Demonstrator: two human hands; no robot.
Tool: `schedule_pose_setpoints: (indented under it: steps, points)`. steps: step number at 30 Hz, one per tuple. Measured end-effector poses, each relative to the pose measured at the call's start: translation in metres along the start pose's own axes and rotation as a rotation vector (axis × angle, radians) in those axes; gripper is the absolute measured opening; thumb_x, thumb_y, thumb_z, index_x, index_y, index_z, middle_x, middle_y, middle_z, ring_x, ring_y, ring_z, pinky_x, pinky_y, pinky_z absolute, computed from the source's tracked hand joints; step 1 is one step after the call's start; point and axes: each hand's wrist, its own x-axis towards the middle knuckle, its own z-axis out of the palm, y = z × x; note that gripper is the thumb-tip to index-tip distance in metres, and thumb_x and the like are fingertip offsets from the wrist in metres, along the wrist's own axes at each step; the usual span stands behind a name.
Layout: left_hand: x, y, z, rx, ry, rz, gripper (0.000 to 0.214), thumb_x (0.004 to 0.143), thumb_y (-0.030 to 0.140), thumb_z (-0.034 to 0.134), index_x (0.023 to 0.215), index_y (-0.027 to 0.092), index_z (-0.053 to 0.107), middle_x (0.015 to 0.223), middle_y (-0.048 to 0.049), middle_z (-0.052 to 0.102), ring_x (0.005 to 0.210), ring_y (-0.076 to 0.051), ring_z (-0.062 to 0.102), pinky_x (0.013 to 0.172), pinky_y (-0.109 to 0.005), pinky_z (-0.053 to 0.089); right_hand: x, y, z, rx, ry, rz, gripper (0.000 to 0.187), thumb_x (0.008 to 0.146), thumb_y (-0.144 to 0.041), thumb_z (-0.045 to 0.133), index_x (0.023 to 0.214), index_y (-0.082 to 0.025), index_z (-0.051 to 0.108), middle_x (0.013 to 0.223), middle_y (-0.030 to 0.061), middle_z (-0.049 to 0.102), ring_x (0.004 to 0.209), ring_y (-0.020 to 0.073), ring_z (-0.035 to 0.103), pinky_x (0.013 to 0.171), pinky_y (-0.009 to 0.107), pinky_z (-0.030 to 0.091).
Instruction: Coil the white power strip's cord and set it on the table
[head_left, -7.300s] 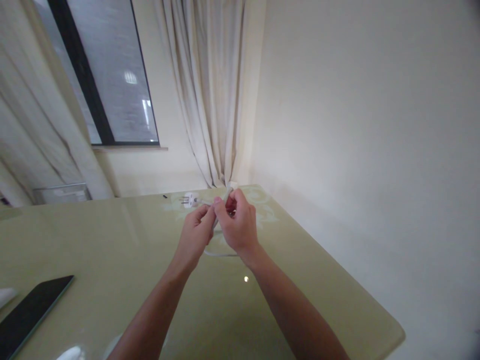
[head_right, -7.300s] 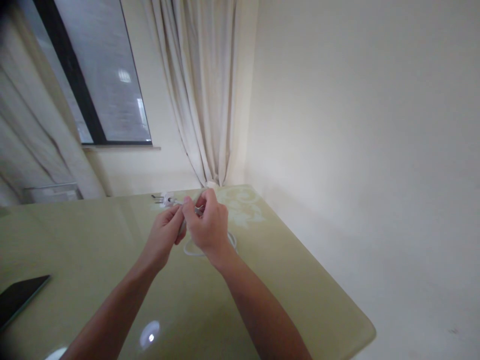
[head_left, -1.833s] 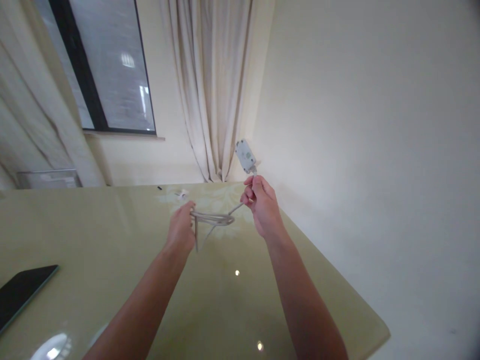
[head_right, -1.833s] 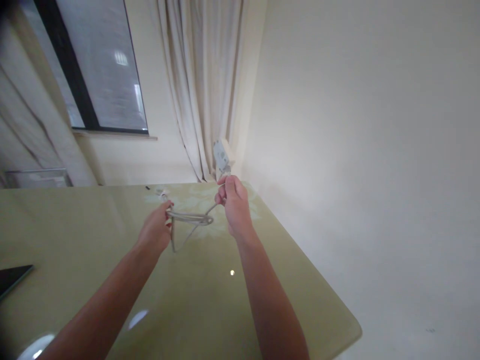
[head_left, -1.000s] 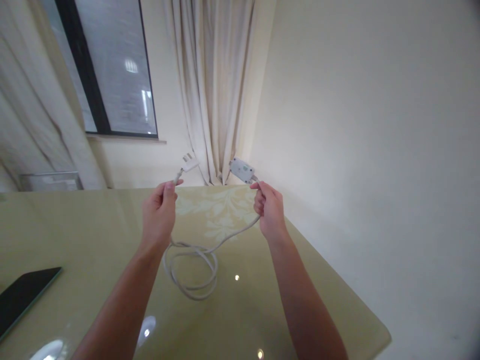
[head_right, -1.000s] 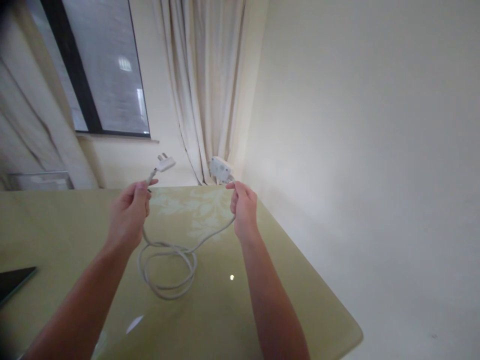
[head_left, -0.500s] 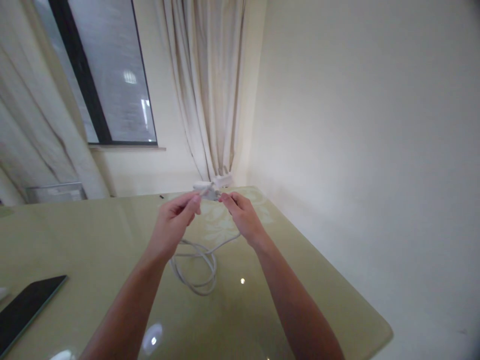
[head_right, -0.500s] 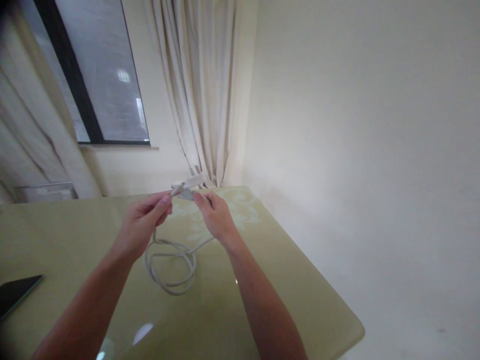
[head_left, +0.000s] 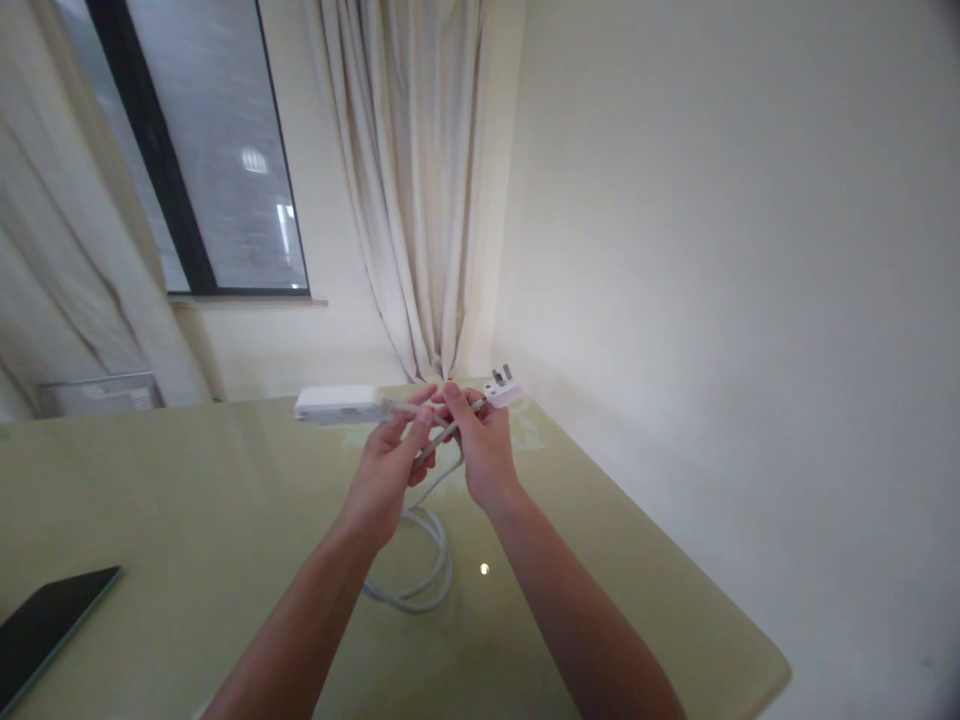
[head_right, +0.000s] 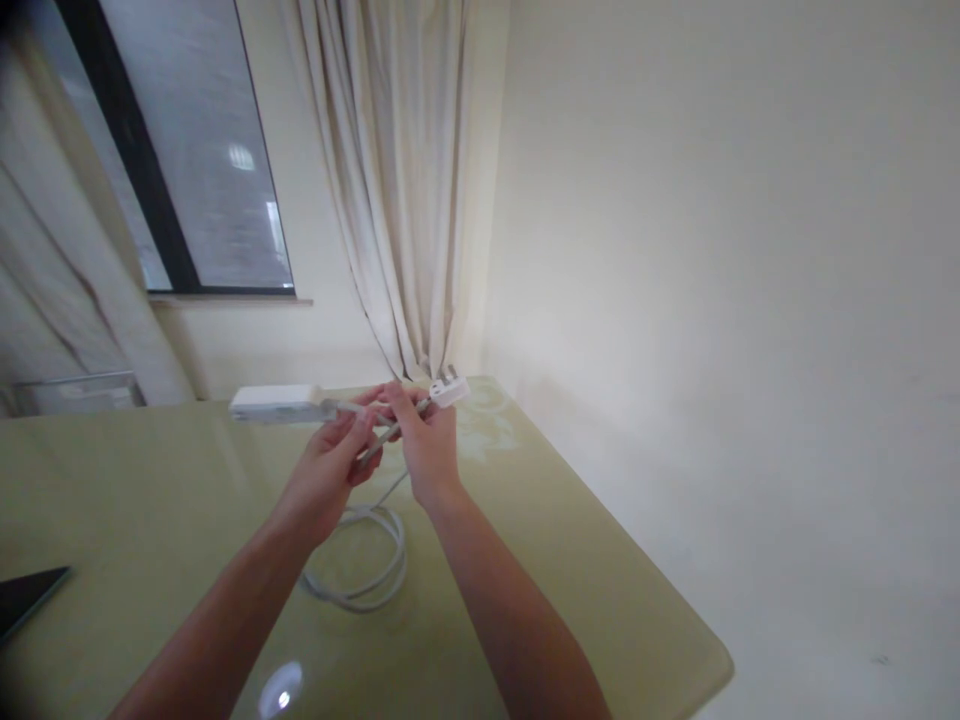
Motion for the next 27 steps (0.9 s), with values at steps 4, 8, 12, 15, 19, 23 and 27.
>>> schedule_pose_setpoints:
  steps: [4,8,12,15,19,23,27]
  points:
    - [-0.005,0.009,0.003,-0.161,-0.055,0.042,0.048,0.083,0.062,0.078,0.105,0.021,0.072,0.074,0.0007,0.058,0.060,-0.008,0.051,0.045,-0.015,0.030,0.006,0.004,-0.005,-0.062,0.079,0.036,0.048,0.086,-0.063,0.071,0.070,-0.017,0.073,0.068,0.0028,0.068,0.062,0.0131,0.059,0.059,0.025,0.048]
    - [-0.003,0.010,0.000,-0.202,-0.076,-0.008,0.047,0.084,0.067,0.073,0.097,0.025,0.058,0.117,-0.0034,0.067,0.072,-0.012,0.064,0.047,-0.018,0.038,0.013,0.000,-0.016,-0.163,0.185,-0.054,0.054,0.087,-0.062,0.071,0.057,-0.017,0.068,0.054,0.0007,0.058,0.053,0.0111,0.050,0.055,0.025,0.043]
    - [0.001,-0.002,-0.003,-0.066,-0.177,-0.064,0.048,0.092,0.071,0.059,0.096,0.024,0.051,0.119,-0.0056,0.066,0.062,-0.009,0.061,0.047,-0.018,0.037,0.027,-0.015,-0.034,-0.095,0.348,-0.095,0.057,0.083,-0.069,0.071,0.058,-0.019,0.062,0.042,-0.0091,0.031,0.040,0.0068,0.024,0.041,0.025,0.018]
    - [-0.002,-0.010,0.002,0.088,-0.260,-0.024,0.043,0.092,0.063,0.066,0.098,0.023,0.053,0.107,-0.0040,0.066,0.060,-0.006,0.055,0.049,-0.017,0.036,0.039,-0.017,-0.048,-0.064,0.386,-0.029,0.060,0.080,-0.076,0.069,0.063,-0.019,0.061,0.042,-0.0103,0.031,0.038,0.0066,0.024,0.040,0.025,0.017]
    - [-0.005,-0.011,0.011,0.138,-0.264,0.107,0.043,0.080,0.043,0.085,0.096,0.023,0.049,0.085,0.0029,0.062,0.067,-0.009,0.058,0.055,-0.017,0.040,0.044,-0.003,-0.057,-0.378,0.112,0.238,0.078,0.092,-0.085,0.036,0.061,-0.019,0.063,0.043,-0.0039,0.042,0.038,0.0097,0.035,0.044,0.026,0.026]
    - [-0.001,-0.006,0.009,0.192,-0.054,0.203,0.037,0.081,0.041,0.082,0.089,0.022,0.051,0.073,0.0042,0.059,0.060,-0.010,0.058,0.050,-0.018,0.039,0.035,0.006,-0.048,-1.023,-0.004,0.160,0.073,0.101,-0.072,0.038,0.055,-0.021,0.061,0.050,0.0051,0.056,0.057,0.0172,0.058,0.062,0.029,0.040]
    - [0.006,0.002,-0.002,0.205,0.108,0.252,0.034,0.077,0.037,0.086,0.089,0.019,0.060,0.072,0.0001,0.065,0.063,-0.015,0.067,0.052,-0.021,0.048,0.024,0.004,-0.032,-0.983,0.000,-0.082,0.042,0.104,-0.053,0.051,0.082,-0.021,0.070,0.066,0.0045,0.068,0.073,0.0198,0.066,0.072,0.029,0.044]
